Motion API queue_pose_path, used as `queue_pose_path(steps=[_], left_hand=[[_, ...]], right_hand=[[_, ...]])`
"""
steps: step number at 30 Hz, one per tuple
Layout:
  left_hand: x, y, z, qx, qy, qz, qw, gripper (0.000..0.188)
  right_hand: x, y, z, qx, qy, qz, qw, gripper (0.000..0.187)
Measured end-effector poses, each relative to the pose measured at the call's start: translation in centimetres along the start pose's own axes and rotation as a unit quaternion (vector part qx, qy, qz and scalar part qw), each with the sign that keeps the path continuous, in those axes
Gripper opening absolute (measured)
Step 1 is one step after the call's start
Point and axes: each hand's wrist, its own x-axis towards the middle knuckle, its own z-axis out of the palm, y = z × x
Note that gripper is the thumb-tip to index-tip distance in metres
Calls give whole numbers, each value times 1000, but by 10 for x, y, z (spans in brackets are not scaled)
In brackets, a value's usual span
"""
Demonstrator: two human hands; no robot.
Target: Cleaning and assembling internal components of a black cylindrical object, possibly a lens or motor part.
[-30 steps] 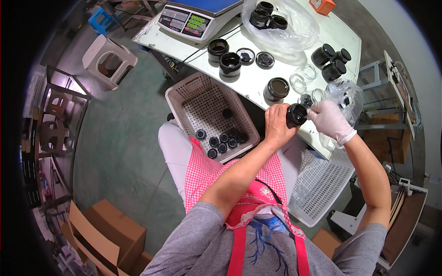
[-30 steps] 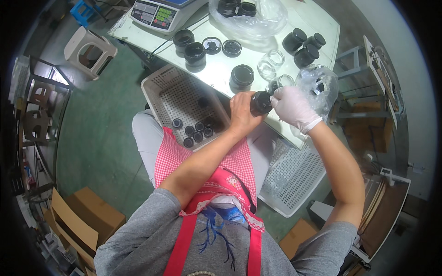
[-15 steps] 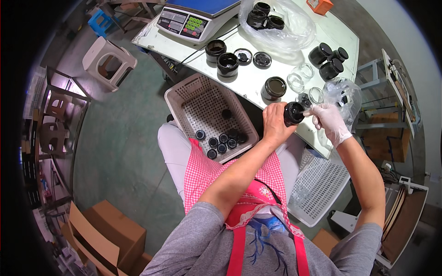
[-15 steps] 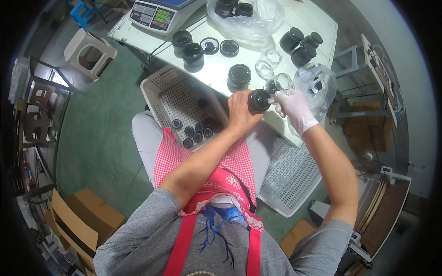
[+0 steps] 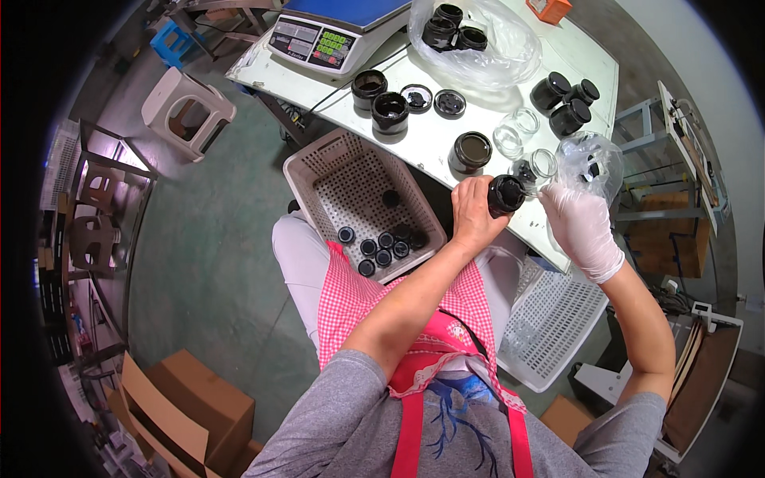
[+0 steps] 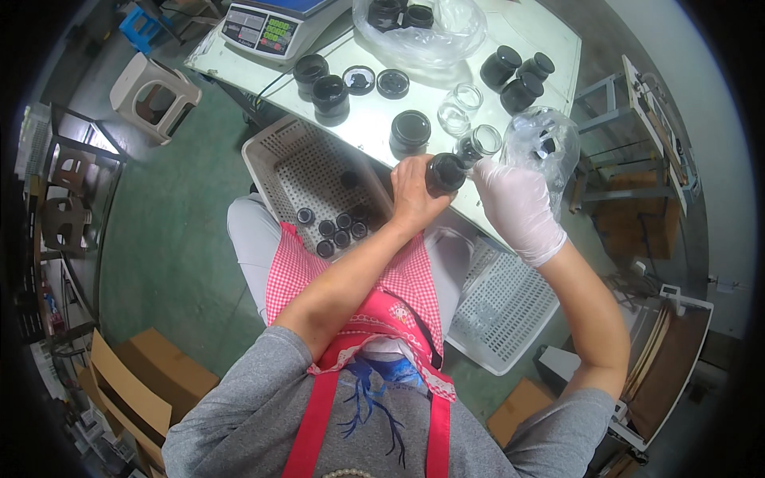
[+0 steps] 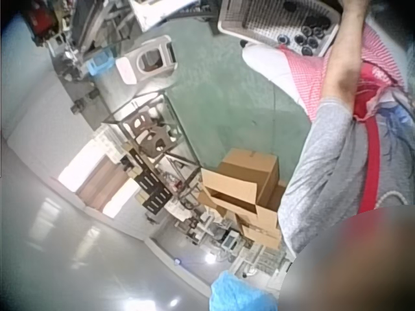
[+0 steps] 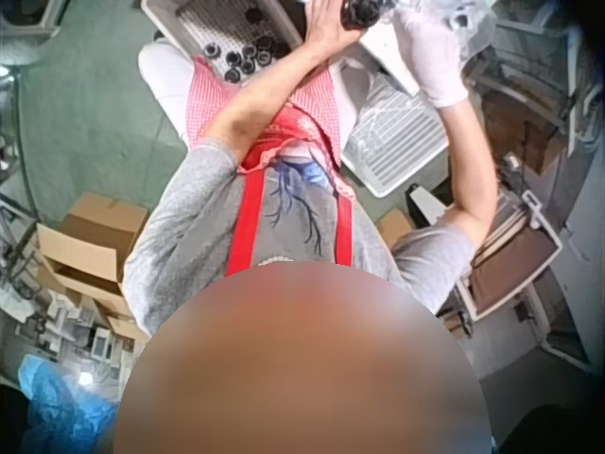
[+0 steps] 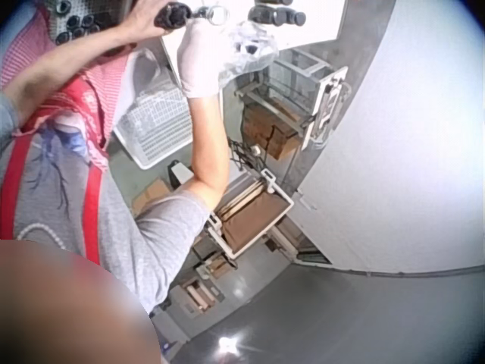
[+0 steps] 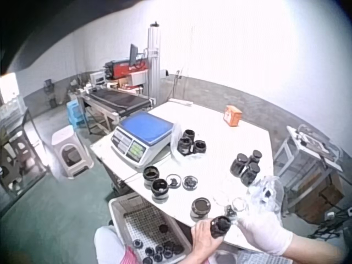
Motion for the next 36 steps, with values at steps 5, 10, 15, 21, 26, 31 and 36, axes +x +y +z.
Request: queue_pose_path(steps=[5, 10, 15, 21, 26, 31, 36], left_hand=[[0, 3, 0, 6, 13, 7, 1000, 65], [1, 2, 3, 5, 23, 14, 1000, 64], [1, 1, 3, 6, 27, 11, 1000, 63], [0, 1, 1, 2, 20, 7, 1000, 63], [-1, 0, 1, 0, 21, 9, 1000, 65], [0, 2, 1, 2, 13, 3, 1000, 65], [0, 2, 2, 6, 13, 8, 1000, 65]], right_hand=[[0, 5, 3, -83, -43, -114, 989, 5], [4, 28, 23, -180, -19, -247, 952, 15], [16, 22, 32, -174, -76, -225, 956, 14], [37, 16, 27, 85, -175, 163, 967, 24], [38, 22, 26, 274, -179, 319, 889, 28], [30, 35, 42, 360, -154, 386, 835, 25], [20, 32, 37, 403, -79, 382, 828, 24]])
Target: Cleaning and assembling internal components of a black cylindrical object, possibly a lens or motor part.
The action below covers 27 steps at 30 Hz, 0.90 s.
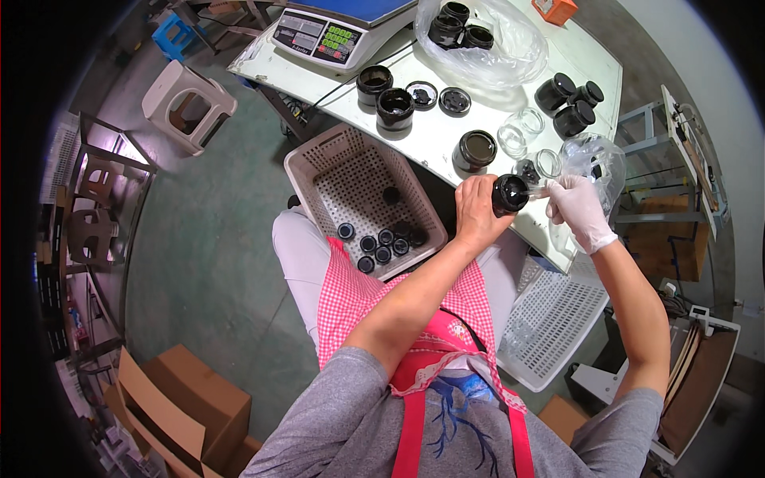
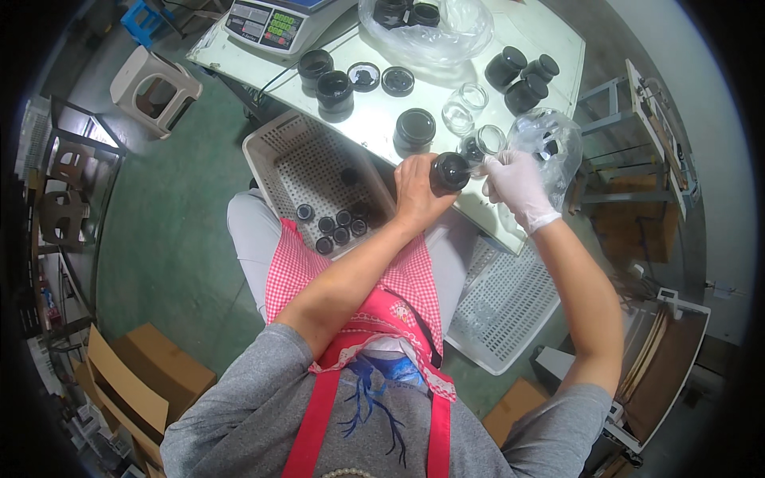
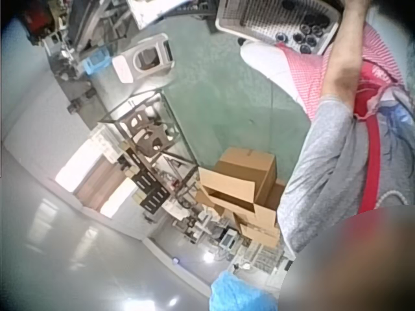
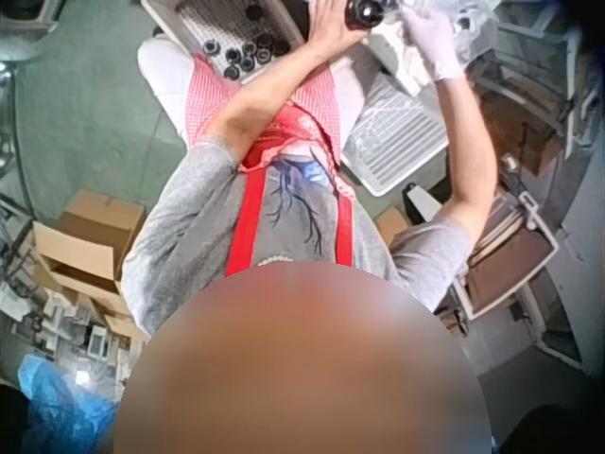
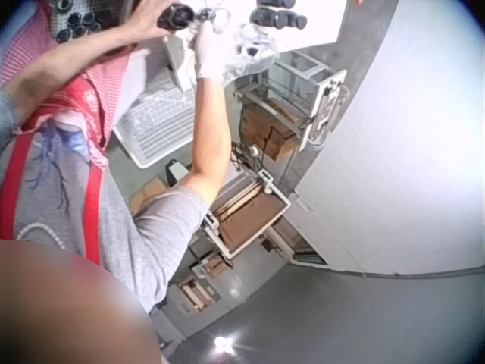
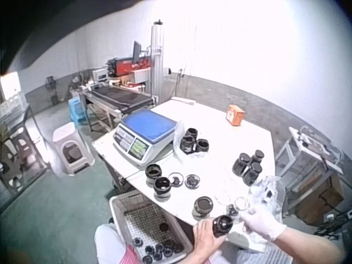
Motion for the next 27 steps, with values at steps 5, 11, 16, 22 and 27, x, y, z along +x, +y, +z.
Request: queue_pose_path(steps=[5, 11, 16, 22, 27], left_hand=[[0, 0, 0, 3, 13, 1, 1000, 63], [0, -2, 1, 0, 11, 1, 1000, 62], [0, -3, 4, -6, 12, 5, 1000, 62], [-1, -3, 1, 8, 7, 3, 1000, 63], [-2, -4, 1, -5, 1, -3, 1000, 64]], right_hand=[[-24, -11, -4, -213, 35, -177, 960, 19], [-28, -14, -4, -449, 55, -464, 762, 6], [-11, -2, 1, -574, 34, -524, 629, 4], [-10, -13, 10, -439, -12, -309, 844, 15], [-3, -26, 4, -149, -74, -9, 986, 21]])
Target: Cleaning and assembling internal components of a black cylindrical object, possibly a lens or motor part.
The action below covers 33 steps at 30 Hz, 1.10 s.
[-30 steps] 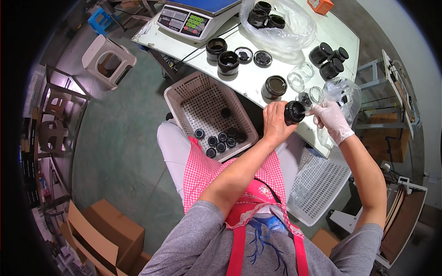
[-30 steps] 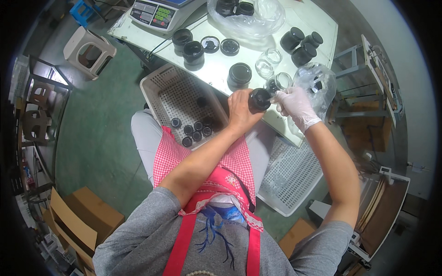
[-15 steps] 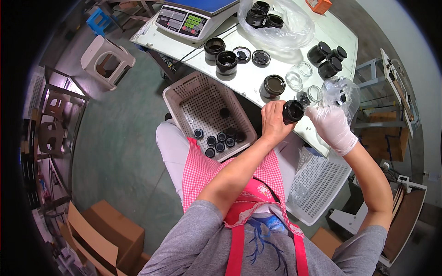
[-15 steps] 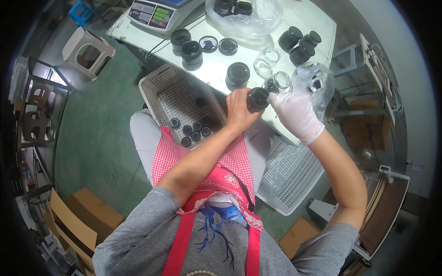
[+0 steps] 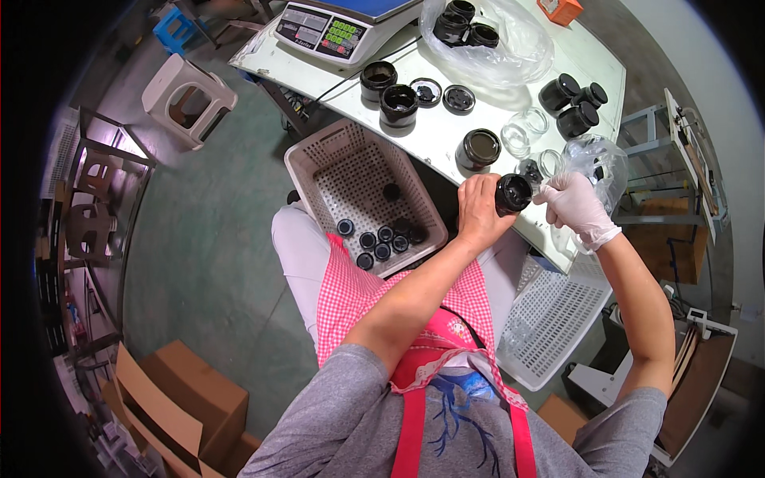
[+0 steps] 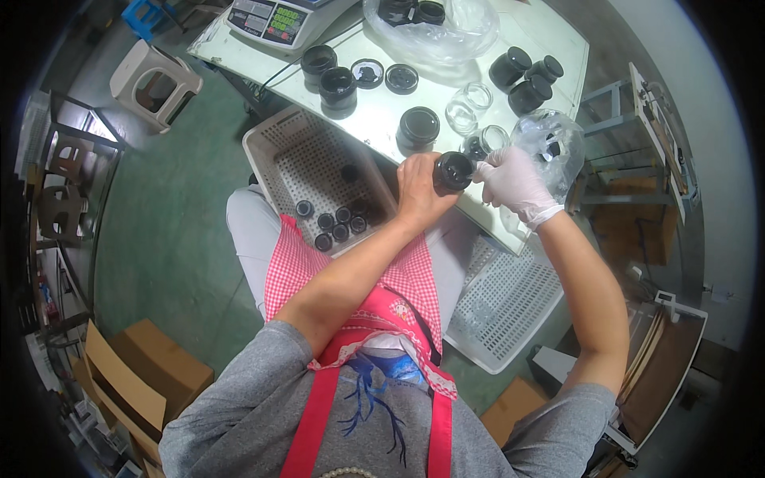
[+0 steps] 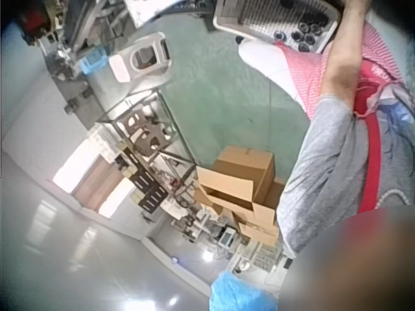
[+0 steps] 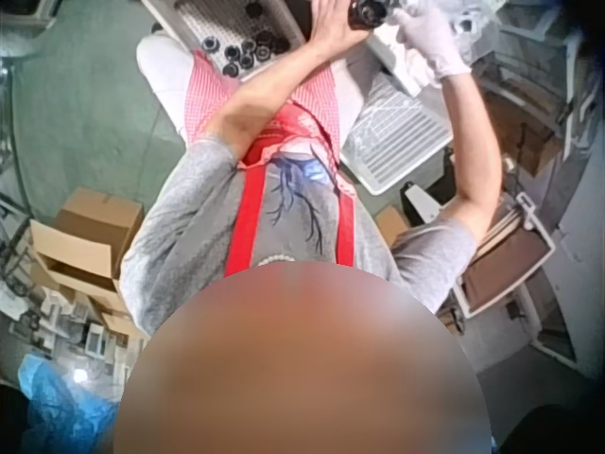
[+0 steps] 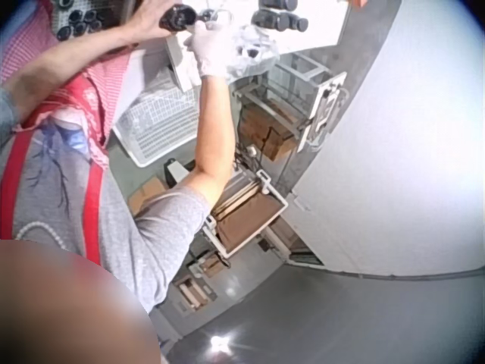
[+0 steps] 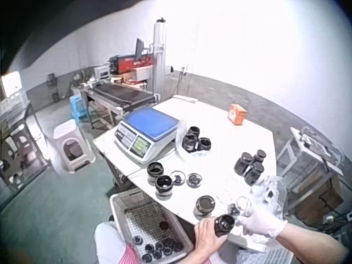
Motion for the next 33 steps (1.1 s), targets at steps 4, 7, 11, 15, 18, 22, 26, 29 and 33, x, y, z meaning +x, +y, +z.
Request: queue_pose_path(steps=[4, 7, 11, 15, 18, 22, 26, 29, 33], left_hand=[[1, 1, 1, 4, 8, 1, 1000, 65], [1, 3, 0, 0, 0, -1, 1000, 65], [0, 1, 0, 4, 6, 1, 1000, 65], [1, 3, -1, 7, 14, 2, 1000, 63], [2, 3, -1, 3, 18, 0, 1000, 63], [2, 5, -1, -5, 14, 1, 1000, 62], [3, 6, -1, -3, 9, 3, 1000, 62], [1, 1, -1, 0, 11, 2, 1000, 62], [1, -1, 1, -17, 3, -3, 1000, 65]], right_hand=[[9, 17, 10, 81, -1, 25, 996, 22], [11, 23, 14, 167, -3, 14, 986, 27], [-16, 7, 14, 66, 66, -49, 994, 23], [-22, 20, 5, -294, 200, -345, 869, 12], [-20, 21, -5, -374, 140, -459, 793, 11], [-8, 26, -11, -486, 139, -508, 697, 23], [1, 28, -3, -523, 130, -536, 650, 20], [-3, 16, 6, -527, 89, -463, 707, 10], [-10, 1, 10, -444, 33, -331, 832, 8]])
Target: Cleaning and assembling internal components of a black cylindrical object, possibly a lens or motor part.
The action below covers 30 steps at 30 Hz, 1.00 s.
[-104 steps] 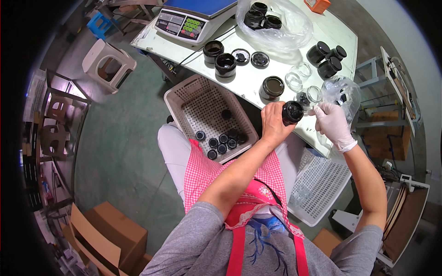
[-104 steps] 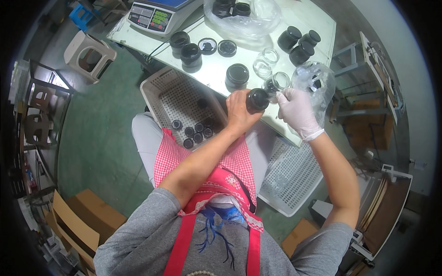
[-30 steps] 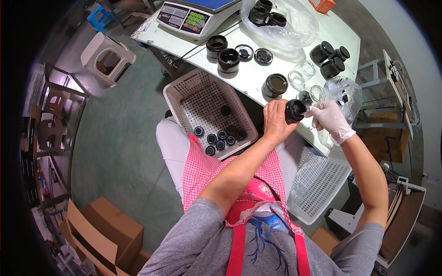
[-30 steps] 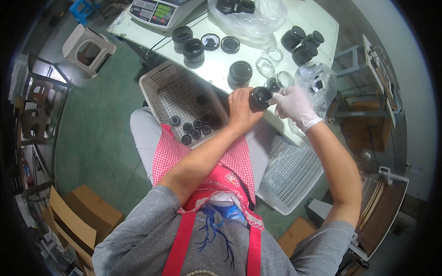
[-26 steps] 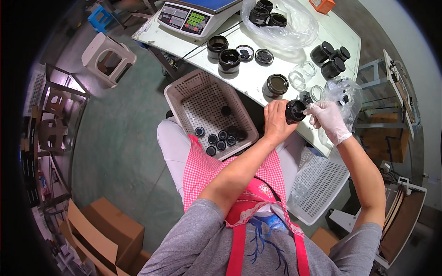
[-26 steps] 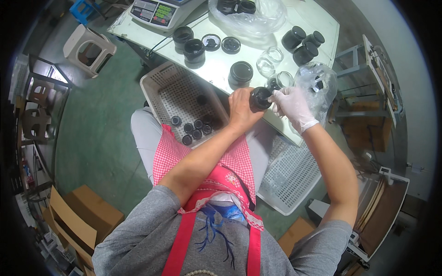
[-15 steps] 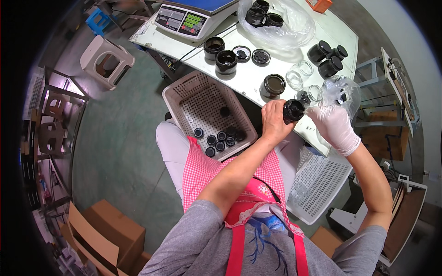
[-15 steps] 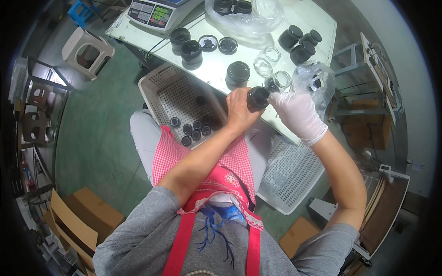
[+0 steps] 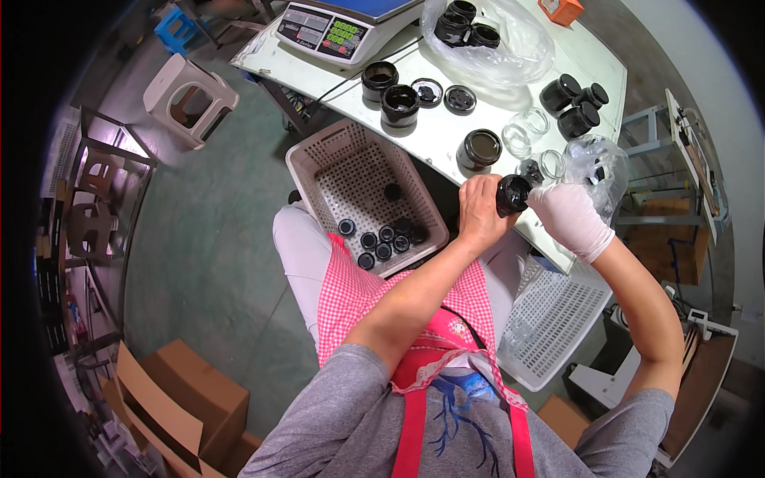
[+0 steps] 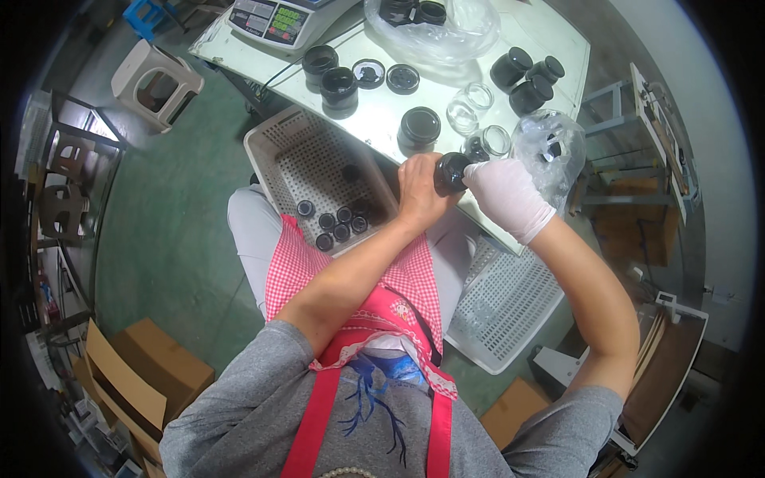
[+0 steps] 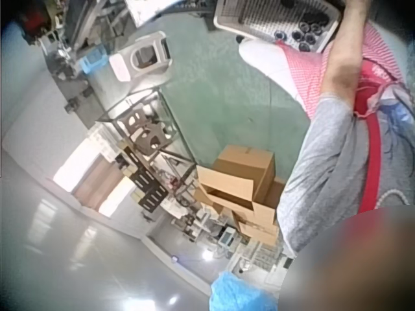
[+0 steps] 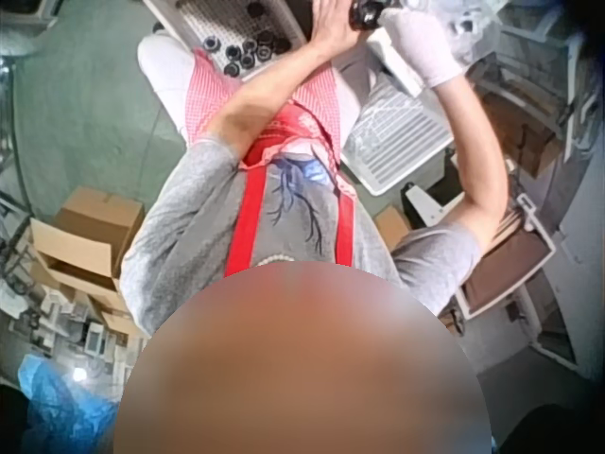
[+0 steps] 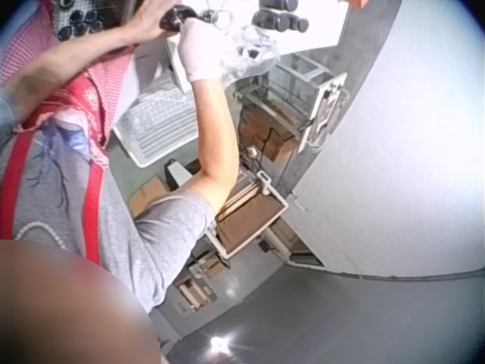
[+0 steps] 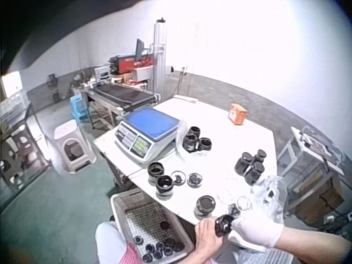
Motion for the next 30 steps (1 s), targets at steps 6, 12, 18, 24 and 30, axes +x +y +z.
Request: queue_pose_path(steps=[6, 12, 18, 24, 30], left_hand=[[1, 4, 1, 10, 5, -2, 1000, 65], [-1, 2, 0, 13, 7, 6, 1000, 65], [0, 3, -1, 13, 6, 0, 1000, 62], [-1, 1, 1, 13, 5, 3, 1000, 65], [0, 5, -2, 15, 1, 0, 1000, 65]], right_hand=[[4, 5, -7, 415, -45, 277, 865, 23], [-4, 12, -11, 386, 39, 295, 873, 22], [-9, 12, 18, 105, 160, 114, 975, 13], [-2, 18, 43, 444, 150, 184, 864, 16], [1, 57, 28, 491, -10, 113, 864, 20]])
